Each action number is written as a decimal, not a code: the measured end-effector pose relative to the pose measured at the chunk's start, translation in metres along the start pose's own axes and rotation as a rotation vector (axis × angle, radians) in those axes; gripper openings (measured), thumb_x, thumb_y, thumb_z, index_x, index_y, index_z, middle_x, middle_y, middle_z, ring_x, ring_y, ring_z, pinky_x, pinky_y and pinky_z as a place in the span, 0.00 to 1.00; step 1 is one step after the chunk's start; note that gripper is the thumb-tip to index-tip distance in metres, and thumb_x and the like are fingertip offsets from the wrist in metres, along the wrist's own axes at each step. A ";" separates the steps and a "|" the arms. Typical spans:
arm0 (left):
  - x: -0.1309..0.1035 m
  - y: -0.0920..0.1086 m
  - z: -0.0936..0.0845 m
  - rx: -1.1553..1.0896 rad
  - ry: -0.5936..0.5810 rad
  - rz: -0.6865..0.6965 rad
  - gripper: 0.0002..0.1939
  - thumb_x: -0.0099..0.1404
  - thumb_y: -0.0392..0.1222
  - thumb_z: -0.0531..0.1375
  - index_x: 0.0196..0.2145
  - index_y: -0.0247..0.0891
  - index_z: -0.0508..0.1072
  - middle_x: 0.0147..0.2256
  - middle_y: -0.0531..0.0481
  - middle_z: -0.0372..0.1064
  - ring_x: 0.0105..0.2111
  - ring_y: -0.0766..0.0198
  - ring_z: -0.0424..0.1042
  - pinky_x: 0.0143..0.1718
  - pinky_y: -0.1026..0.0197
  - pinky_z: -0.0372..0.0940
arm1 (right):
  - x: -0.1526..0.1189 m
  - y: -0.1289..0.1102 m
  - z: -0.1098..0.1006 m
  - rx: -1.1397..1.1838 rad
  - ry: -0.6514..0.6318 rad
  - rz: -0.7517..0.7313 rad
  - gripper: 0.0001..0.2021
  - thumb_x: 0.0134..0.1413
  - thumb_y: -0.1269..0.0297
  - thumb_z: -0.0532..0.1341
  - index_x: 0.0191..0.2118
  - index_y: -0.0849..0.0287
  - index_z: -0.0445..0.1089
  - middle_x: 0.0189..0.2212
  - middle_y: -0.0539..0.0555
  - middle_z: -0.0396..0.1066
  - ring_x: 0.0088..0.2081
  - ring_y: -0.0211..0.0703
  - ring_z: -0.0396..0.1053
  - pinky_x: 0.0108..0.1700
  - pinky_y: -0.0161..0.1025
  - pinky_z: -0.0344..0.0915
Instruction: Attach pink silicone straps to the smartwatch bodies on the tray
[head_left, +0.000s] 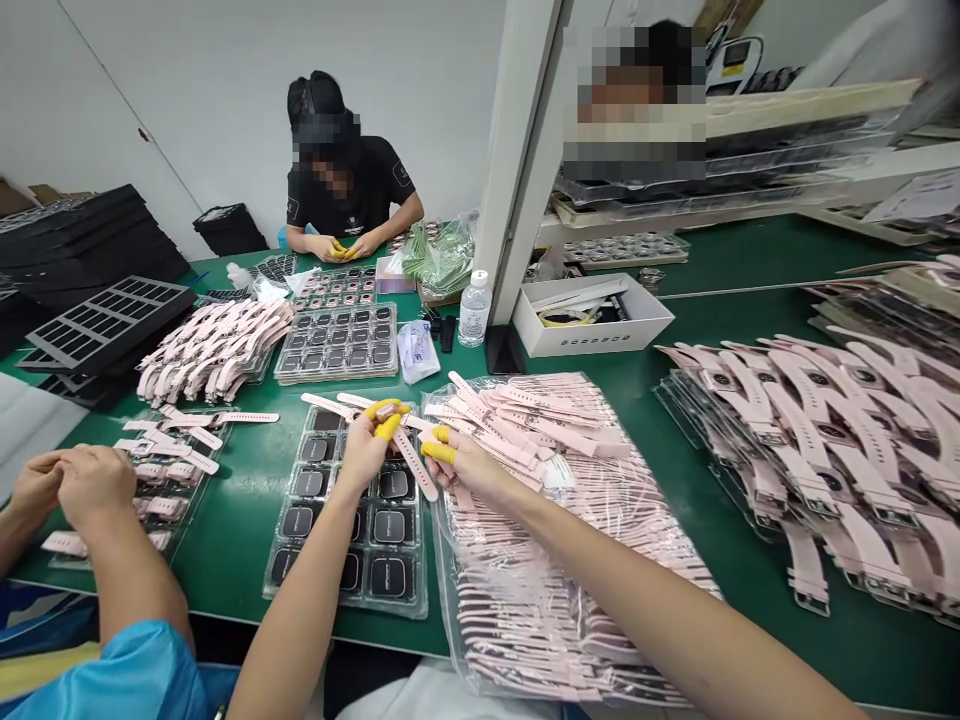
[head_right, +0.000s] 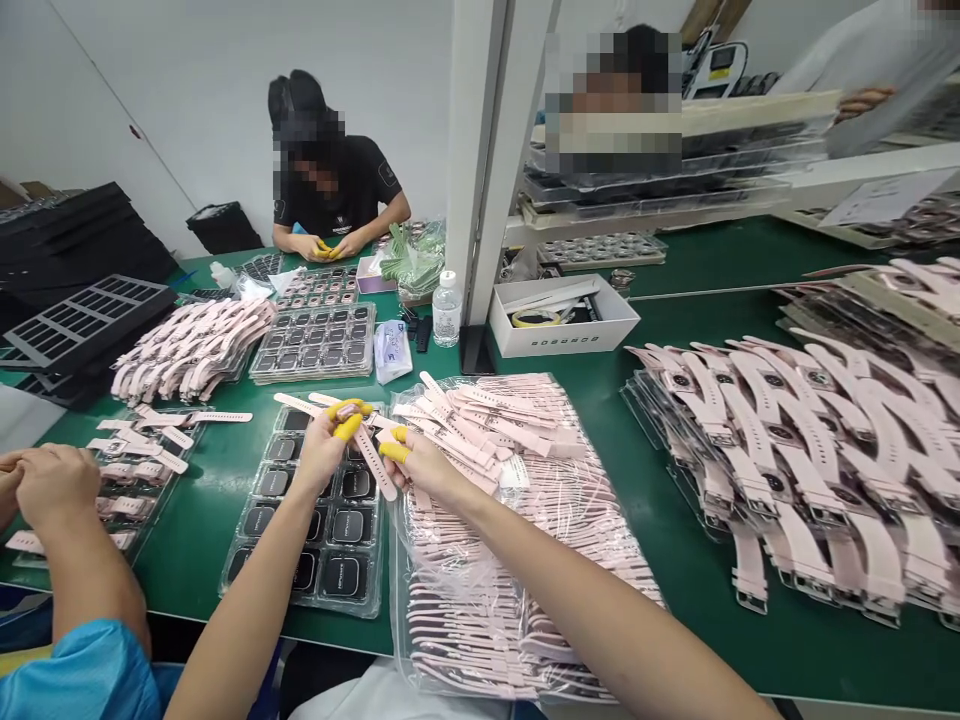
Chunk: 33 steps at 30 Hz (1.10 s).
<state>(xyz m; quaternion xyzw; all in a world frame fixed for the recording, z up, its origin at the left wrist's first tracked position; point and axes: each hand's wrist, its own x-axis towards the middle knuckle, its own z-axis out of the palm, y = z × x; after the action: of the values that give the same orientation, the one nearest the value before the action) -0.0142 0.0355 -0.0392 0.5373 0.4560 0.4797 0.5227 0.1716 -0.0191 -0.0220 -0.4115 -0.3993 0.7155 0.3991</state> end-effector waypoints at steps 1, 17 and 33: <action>-0.002 -0.002 0.003 0.092 -0.069 0.073 0.17 0.64 0.46 0.66 0.49 0.37 0.77 0.46 0.40 0.80 0.38 0.56 0.80 0.36 0.57 0.76 | 0.001 0.001 0.001 0.011 -0.019 -0.018 0.16 0.53 0.52 0.68 0.32 0.56 0.63 0.21 0.45 0.68 0.19 0.32 0.60 0.21 0.31 0.55; -0.011 -0.002 0.000 0.464 -0.355 0.469 0.22 0.69 0.33 0.54 0.57 0.41 0.76 0.54 0.40 0.74 0.55 0.54 0.73 0.60 0.47 0.68 | 0.006 0.013 0.002 0.227 -0.121 -0.015 0.19 0.51 0.50 0.70 0.35 0.55 0.62 0.14 0.38 0.57 0.15 0.29 0.45 0.18 0.30 0.42; -0.015 0.001 -0.005 0.572 -0.402 0.419 0.21 0.77 0.46 0.51 0.62 0.40 0.72 0.58 0.39 0.69 0.58 0.53 0.69 0.63 0.48 0.64 | 0.013 0.015 -0.003 0.308 -0.089 0.042 0.17 0.50 0.54 0.69 0.33 0.56 0.61 0.13 0.37 0.54 0.15 0.28 0.44 0.19 0.30 0.39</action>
<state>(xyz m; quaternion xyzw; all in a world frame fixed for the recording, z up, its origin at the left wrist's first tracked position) -0.0214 0.0214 -0.0389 0.8255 0.3404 0.3151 0.3217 0.1662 -0.0120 -0.0403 -0.3219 -0.2934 0.7939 0.4243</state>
